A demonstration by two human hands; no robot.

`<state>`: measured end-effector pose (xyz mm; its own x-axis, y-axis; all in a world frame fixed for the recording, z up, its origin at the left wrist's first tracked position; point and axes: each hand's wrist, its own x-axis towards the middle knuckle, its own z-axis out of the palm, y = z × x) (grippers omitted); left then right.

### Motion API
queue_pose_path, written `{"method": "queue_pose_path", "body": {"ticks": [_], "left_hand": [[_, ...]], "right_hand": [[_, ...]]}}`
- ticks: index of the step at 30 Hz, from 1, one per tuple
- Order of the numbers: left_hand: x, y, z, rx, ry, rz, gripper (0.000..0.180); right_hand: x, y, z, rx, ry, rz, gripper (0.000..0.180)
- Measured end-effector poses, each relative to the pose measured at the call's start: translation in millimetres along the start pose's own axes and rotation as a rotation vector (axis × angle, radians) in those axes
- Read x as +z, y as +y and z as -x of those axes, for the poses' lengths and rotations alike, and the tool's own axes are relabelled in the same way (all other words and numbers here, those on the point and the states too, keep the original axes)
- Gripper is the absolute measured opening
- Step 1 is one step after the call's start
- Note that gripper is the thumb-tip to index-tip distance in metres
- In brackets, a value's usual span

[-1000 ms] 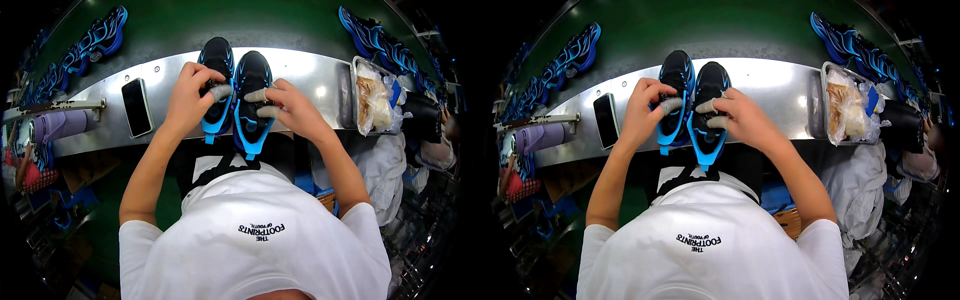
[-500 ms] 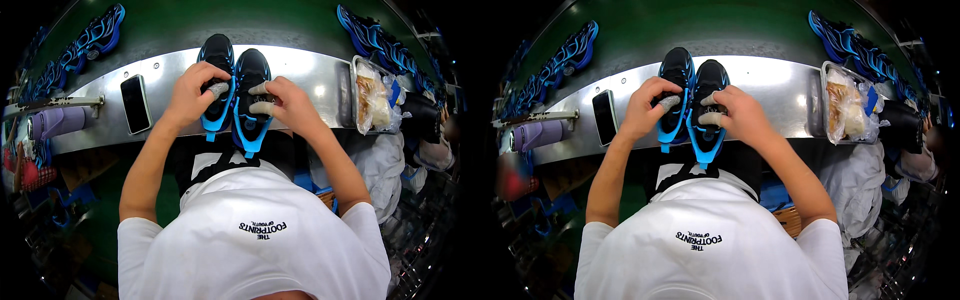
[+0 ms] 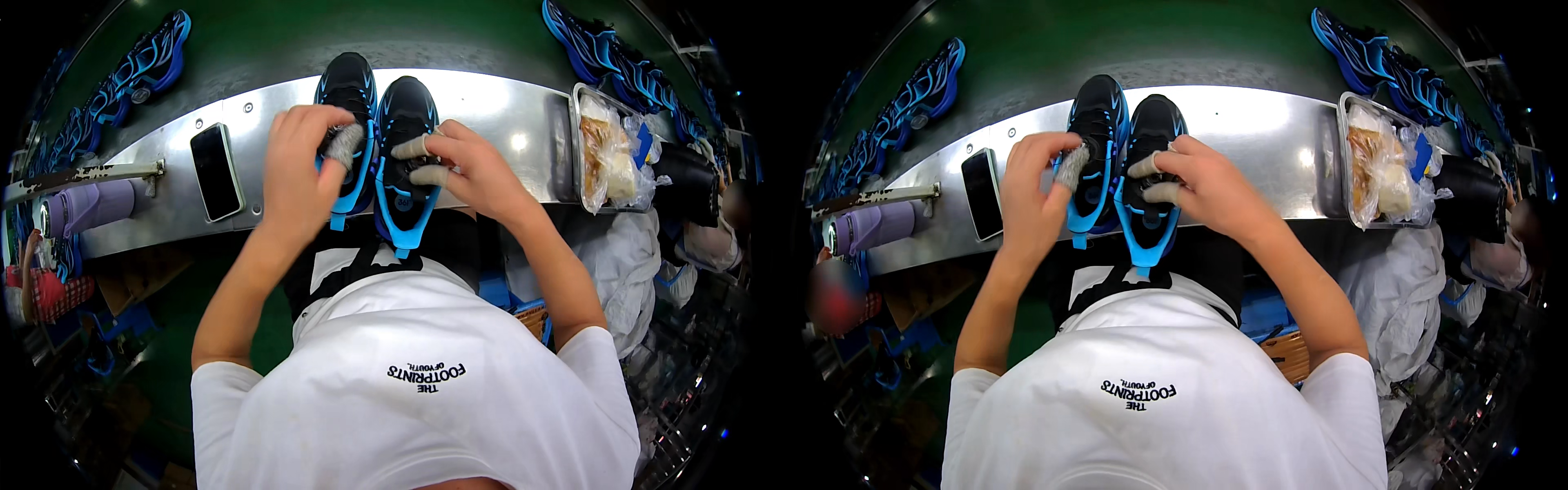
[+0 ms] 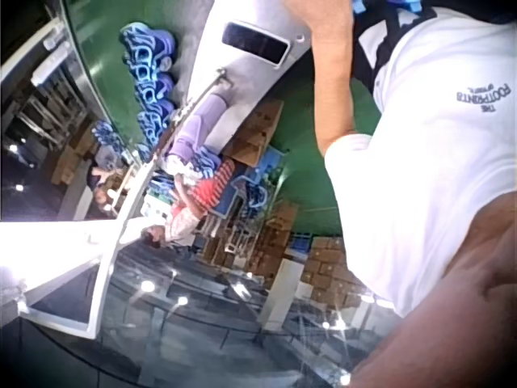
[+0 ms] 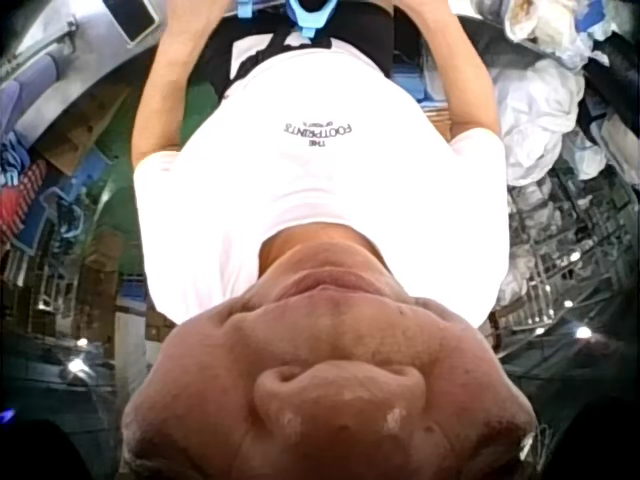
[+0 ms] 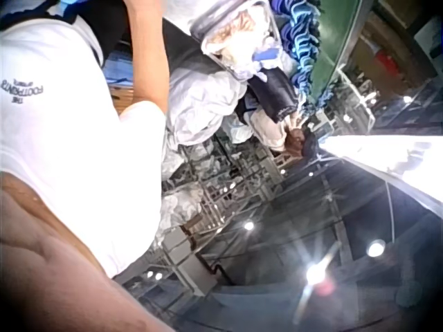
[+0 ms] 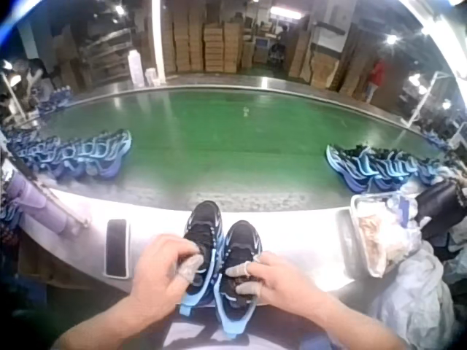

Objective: The person picks up pairs of shoes from a conveyor belt, wipes the soles and sides with a cloth, and places them into a metal tray or back onto the belt.

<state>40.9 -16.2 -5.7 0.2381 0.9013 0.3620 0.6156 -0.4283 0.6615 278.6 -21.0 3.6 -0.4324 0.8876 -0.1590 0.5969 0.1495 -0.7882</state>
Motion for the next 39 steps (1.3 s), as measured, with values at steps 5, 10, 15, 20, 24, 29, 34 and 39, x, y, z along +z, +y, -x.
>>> {"method": "queue_pose_path", "body": {"ticks": [5,10,15,20,24,29,34,39], "left_hand": [[14.5,47.0,45.4,-0.887,-0.650,1.018,0.024],[37.3,49.2,44.1,-1.095,-0.391,1.447,0.027],[45.8,61.1,46.9,-1.159,-0.213,1.534,0.025],[48.4,59.8,43.4,-1.174,-0.300,1.489,0.026],[58.8,59.5,49.5,-1.179,-0.236,1.526,0.026],[53.7,54.5,49.7,-1.168,-0.290,1.572,0.029],[61.5,59.4,51.9,-1.163,-0.251,1.576,0.032],[56.5,56.2,51.2,-1.177,-0.271,1.563,0.031]], "right_hand": [[3.3,5.9,-1.0,-0.037,0.061,0.064,0.037],[-4.3,13.1,-6.3,-0.215,-0.067,-0.088,0.038],[1.0,-1.3,-6.2,0.078,-0.011,0.143,0.034],[-5.9,20.0,-12.9,-0.236,-0.054,-0.069,0.027],[0.2,8.4,-6.2,-0.082,0.028,0.097,0.032],[-9.8,8.5,-7.2,-0.074,-0.039,-0.002,0.033],[-10.4,20.4,-9.7,-0.154,-0.127,-0.003,0.036],[-4.4,10.2,-5.4,-0.026,0.010,0.030,0.032]]}}
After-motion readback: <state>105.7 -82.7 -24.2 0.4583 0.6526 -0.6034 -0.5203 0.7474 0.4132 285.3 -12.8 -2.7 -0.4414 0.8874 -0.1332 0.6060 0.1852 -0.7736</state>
